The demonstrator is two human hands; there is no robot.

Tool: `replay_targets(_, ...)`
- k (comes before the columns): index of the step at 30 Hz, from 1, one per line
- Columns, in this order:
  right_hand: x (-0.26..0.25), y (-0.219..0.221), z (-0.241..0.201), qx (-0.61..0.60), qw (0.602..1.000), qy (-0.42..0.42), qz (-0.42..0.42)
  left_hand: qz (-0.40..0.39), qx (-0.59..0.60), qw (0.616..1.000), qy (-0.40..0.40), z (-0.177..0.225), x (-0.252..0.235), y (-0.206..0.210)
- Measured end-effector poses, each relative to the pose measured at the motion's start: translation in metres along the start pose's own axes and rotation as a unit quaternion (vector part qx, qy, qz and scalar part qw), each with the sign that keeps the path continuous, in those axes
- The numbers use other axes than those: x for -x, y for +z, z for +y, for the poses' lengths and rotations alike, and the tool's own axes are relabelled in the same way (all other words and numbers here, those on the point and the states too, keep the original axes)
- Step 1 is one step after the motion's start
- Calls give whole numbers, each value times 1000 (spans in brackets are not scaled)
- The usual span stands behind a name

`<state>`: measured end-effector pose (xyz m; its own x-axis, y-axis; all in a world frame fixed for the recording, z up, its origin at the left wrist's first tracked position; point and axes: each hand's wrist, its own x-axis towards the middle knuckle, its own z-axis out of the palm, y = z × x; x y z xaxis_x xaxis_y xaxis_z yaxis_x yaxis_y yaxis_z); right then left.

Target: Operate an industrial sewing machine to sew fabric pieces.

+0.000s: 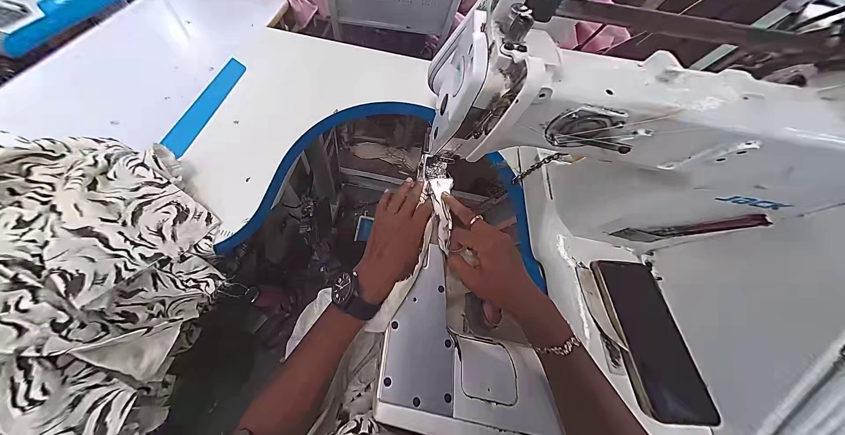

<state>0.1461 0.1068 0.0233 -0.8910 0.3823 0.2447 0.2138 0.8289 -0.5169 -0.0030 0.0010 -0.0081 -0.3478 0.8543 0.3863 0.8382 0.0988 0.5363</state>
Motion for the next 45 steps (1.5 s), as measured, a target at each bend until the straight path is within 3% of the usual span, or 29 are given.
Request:
replay_targets(7,4,0,-7,59,997,-24,-53,37,56,997,42,-11,6,6)
replay_targets(13,1,-4,-17,125,991,-26,-52,48,87,994,36,-10,7,9)
replay_targets(18,-10,-6,-11,-45,997,20,-54,41,123,991,15,-6,9,7)
replay_targets(22,-26,12,2,-247,966,72,-18,49,165,985,-4,-3,8,5)
replay_targets(27,-17,17,-10,-139,987,70,37,36,178,983,14,-5,8,3)
replay_targets(31,-13,14,-1,-270,959,80,12,46,183,982,-8,2,9,6)
replay_targets(39,-18,18,0,-267,960,82,28,78,170,982,-6,0,3,11)
replay_targets(45,-22,31,-18,-139,978,118,97,78,202,974,-63,0,-6,16)
